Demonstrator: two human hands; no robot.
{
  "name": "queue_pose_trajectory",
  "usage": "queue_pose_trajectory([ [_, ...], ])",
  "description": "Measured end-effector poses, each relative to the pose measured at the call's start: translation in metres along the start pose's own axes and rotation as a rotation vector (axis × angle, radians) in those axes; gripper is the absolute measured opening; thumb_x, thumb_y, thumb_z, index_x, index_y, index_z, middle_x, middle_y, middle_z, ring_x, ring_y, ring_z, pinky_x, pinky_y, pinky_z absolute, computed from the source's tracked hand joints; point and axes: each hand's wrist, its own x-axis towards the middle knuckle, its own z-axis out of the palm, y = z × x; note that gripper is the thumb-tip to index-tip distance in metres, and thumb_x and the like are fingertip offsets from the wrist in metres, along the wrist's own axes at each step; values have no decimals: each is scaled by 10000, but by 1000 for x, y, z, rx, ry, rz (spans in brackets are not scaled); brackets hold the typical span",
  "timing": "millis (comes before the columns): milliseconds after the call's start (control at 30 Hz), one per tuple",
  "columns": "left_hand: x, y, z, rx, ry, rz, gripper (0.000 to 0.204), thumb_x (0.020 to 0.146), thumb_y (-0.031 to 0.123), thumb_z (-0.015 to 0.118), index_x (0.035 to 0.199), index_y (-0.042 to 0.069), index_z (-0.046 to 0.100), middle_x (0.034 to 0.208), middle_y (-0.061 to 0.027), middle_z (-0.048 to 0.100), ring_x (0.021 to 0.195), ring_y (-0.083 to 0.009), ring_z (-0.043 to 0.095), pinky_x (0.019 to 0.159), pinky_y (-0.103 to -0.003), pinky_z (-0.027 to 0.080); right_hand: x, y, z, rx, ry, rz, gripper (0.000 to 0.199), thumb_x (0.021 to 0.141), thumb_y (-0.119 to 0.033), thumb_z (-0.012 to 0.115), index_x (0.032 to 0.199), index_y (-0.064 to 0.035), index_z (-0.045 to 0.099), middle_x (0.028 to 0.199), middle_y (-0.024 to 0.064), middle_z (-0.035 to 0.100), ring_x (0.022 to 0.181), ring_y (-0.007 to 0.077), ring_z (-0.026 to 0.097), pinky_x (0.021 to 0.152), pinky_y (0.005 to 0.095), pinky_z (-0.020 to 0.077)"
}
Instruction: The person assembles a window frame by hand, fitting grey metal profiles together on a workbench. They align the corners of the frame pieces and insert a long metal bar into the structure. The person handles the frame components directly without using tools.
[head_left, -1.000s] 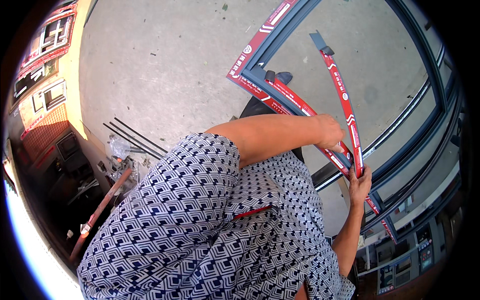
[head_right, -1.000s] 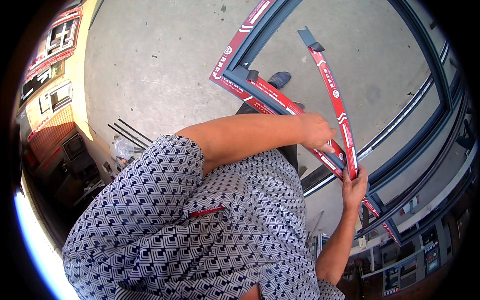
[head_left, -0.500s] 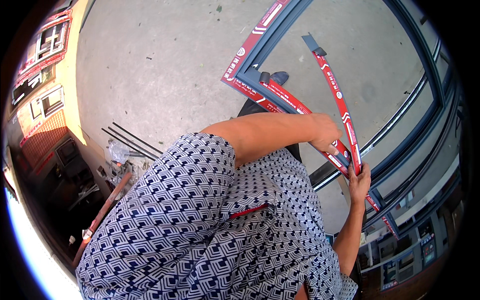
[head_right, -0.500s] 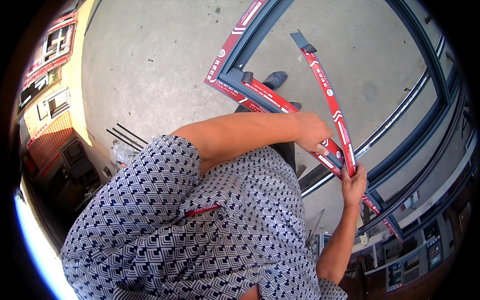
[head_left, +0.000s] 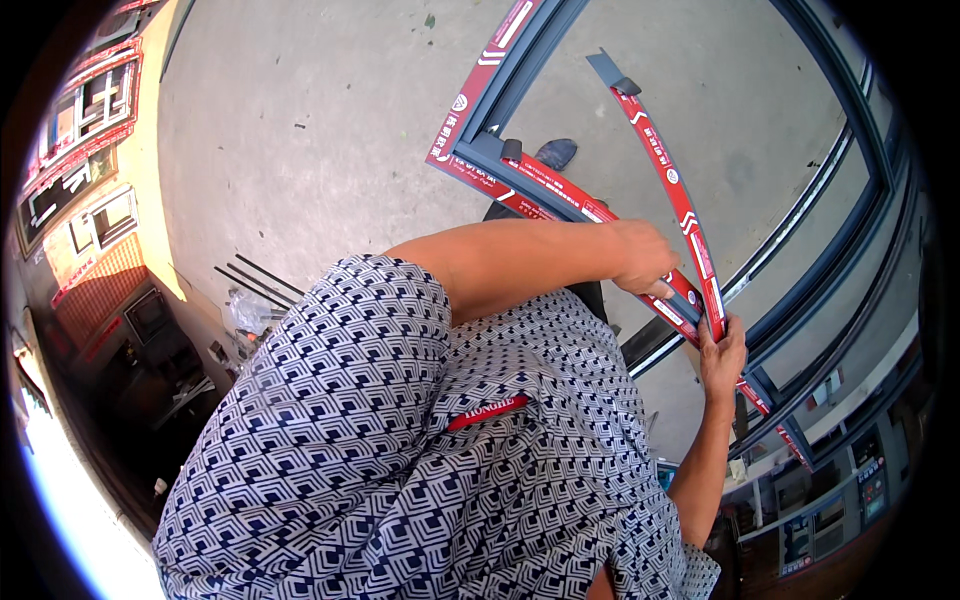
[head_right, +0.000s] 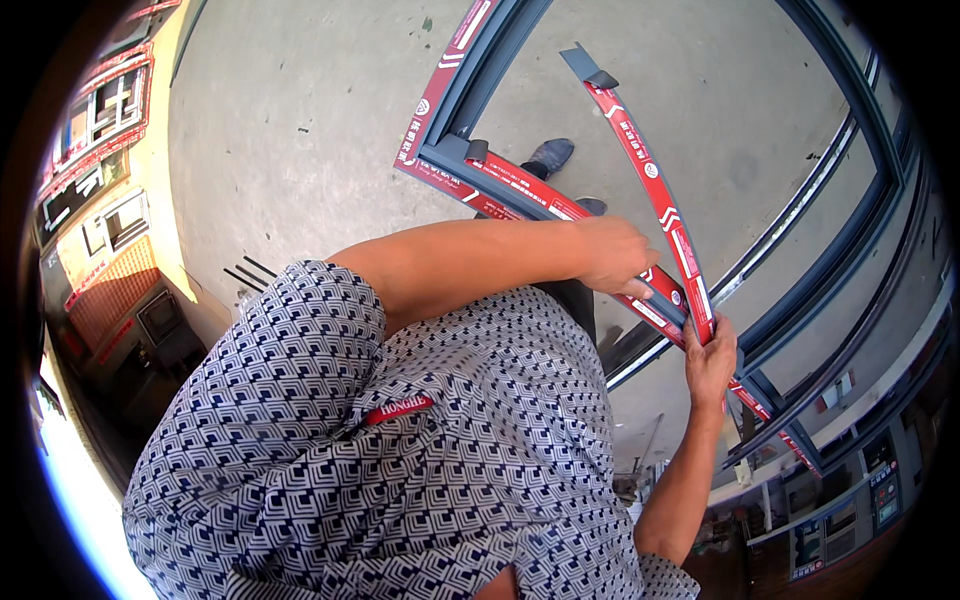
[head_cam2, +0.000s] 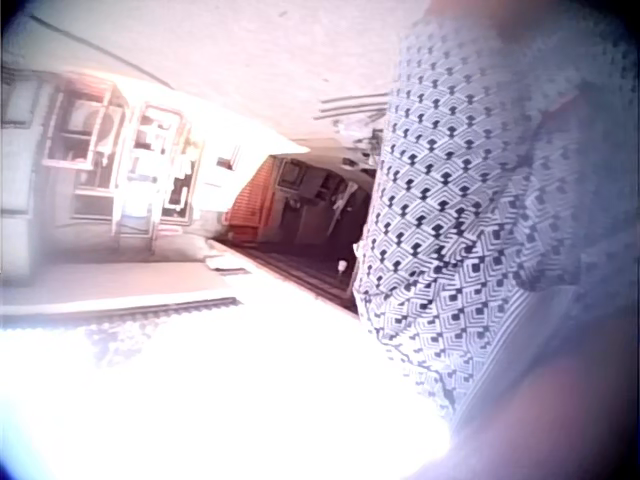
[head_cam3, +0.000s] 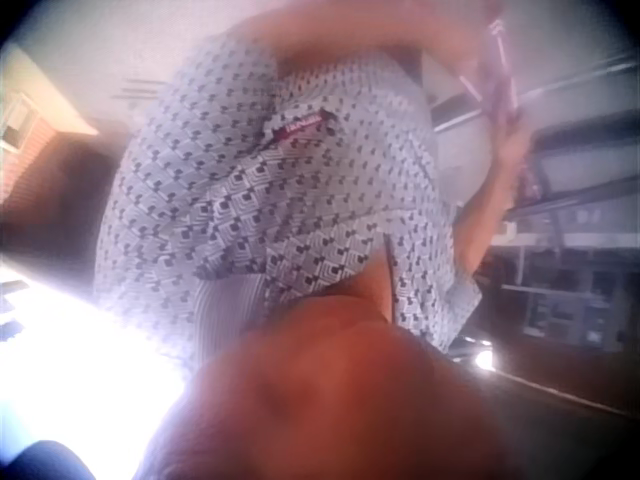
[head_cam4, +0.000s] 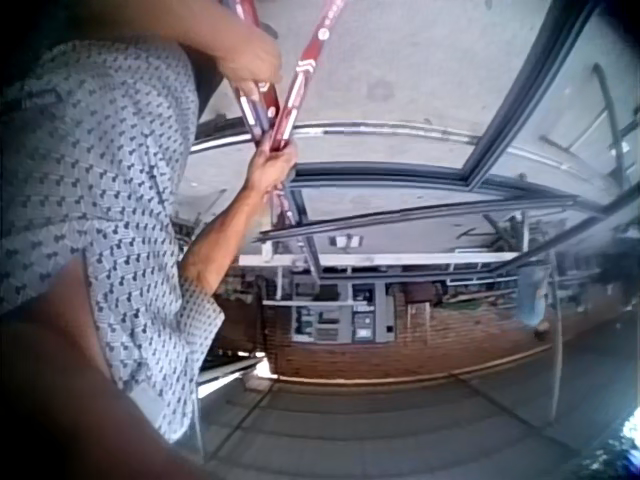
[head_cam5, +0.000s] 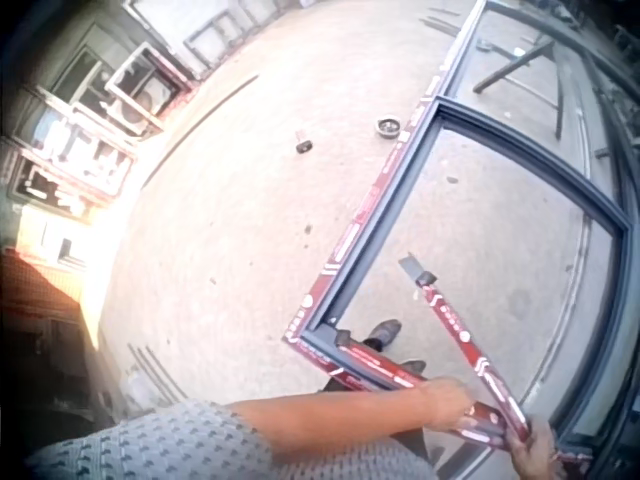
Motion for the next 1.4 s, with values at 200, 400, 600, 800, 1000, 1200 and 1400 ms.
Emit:
queue_pose_trajectory([
  [200,-3,10,7,147,48,66,664,851,539,810,1177,-20,662,1173,-201,666,1140,-364,654,970,-478,539,-1,15,1,-4,-3,25,424,955,-333,783,1229,-25,685,1134,216,711,1074,380,680,961,448,521],
  [400,7,11,12,224,4,84,652,805,383,863,1248,-21,609,1186,-188,643,1159,-363,632,986,-468,536,-1,21,1,7,35,-11,440,924,-342,798,1195,-16,683,1102,210,704,1072,390,672,937,475,522],
  [600,20,20,14,259,-86,22,756,802,290,813,1396,-68,512,1242,-244,630,1208,-399,599,1078,-456,497,-3,40,10,15,116,-47,390,888,-309,816,1114,-19,685,1079,211,707,1077,392,671,943,501,523],
  [800,30,31,14,337,-193,-31,803,793,268,797,1442,-63,458,1273,-262,611,1241,-422,579,1109,-461,477,-9,58,35,104,232,-55,445,881,-301,846,1180,-28,662,1110,199,711,1102,380,670,968,487,521],
  [1000,30,24,13,292,-175,29,833,777,246,794,1467,-58,440,1291,-276,601,1229,-439,577,1095,-476,480,-12,59,46,175,333,-86,446,854,-317,852,1132,-30,654,1089,192,701,1106,402,653,960,505,514],
  [1200,22,41,5,395,-177,17,843,775,249,818,1466,-72,455,1256,-264,605,1195,-437,581,1061,-475,498,-12,54,41,177,317,-126,452,833,-347,861,1059,-27,636,1077,190,693,1104,400,649,973,505,507],
  [1400,17,42,12,561,-190,-23,868,786,252,844,1474,-90,441,1293,-261,603,1211,-433,584,1081,-473,497,-13,46,41,168,350,-136,476,823,-366,873,1049,-21,637,1060,189,685,1103,385,649,990,496,509],
])
